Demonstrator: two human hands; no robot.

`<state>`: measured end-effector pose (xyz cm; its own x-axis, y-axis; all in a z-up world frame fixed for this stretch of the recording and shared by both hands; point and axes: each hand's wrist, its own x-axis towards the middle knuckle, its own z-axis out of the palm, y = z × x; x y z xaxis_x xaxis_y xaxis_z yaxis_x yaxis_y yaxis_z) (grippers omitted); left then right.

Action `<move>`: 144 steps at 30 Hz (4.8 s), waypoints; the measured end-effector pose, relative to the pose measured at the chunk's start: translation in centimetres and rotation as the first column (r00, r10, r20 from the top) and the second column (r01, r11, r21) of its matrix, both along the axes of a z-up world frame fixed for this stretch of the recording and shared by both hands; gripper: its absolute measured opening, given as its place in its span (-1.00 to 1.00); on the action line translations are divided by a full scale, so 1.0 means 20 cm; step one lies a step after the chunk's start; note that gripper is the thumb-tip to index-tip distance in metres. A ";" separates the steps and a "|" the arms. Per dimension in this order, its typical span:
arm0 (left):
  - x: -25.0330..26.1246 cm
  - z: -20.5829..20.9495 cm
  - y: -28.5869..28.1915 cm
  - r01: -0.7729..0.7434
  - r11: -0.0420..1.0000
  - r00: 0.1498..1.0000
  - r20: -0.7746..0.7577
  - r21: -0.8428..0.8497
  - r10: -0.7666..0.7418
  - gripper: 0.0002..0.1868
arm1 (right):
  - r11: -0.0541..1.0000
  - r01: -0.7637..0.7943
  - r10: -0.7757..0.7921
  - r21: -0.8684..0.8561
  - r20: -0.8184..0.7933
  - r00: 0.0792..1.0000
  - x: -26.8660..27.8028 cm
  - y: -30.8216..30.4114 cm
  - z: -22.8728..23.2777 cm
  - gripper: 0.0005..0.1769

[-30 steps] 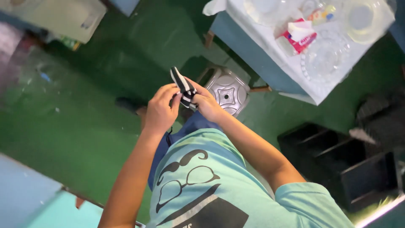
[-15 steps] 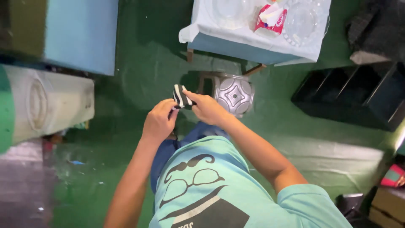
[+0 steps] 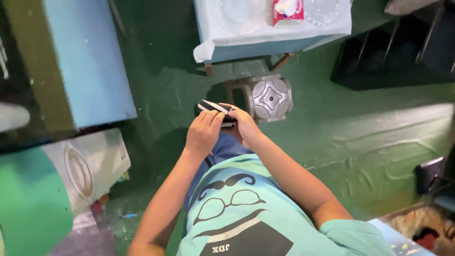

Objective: The person wipes several clear glass plates and a blue plastic plate on a table using a striped cloth. The person handles each plate one at a time, turning them over and wiping both sides before placing them back on the table.

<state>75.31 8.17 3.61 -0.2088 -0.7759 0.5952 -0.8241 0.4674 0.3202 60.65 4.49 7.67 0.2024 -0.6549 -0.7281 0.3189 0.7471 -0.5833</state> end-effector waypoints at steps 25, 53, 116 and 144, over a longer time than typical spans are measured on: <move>0.25 -0.21 -1.34 0.395 0.704 0.908 -0.134 0.590 -0.397 -0.71 | 0.611 0.788 -0.791 0.067 0.047 0.610 -0.09 -1.12 -0.47 -0.60; 0.39 -0.72 -2.52 0.557 -0.327 0.830 -0.507 0.763 0.231 -0.53 | 0.393 0.916 -0.528 -0.077 -0.835 0.157 0.25 -1.33 -0.72 -0.57; 0.27 0.38 -3.03 0.765 -0.428 0.556 -0.829 0.481 0.060 -0.26 | 0.799 0.089 -0.571 -0.594 -0.798 -0.193 0.51 -2.18 -0.16 -0.21; 0.14 0.16 -3.02 0.871 -0.226 0.422 -0.900 0.435 -0.108 -0.31 | 0.688 0.059 -0.713 -0.724 -0.658 0.244 0.76 -2.09 -0.03 -0.29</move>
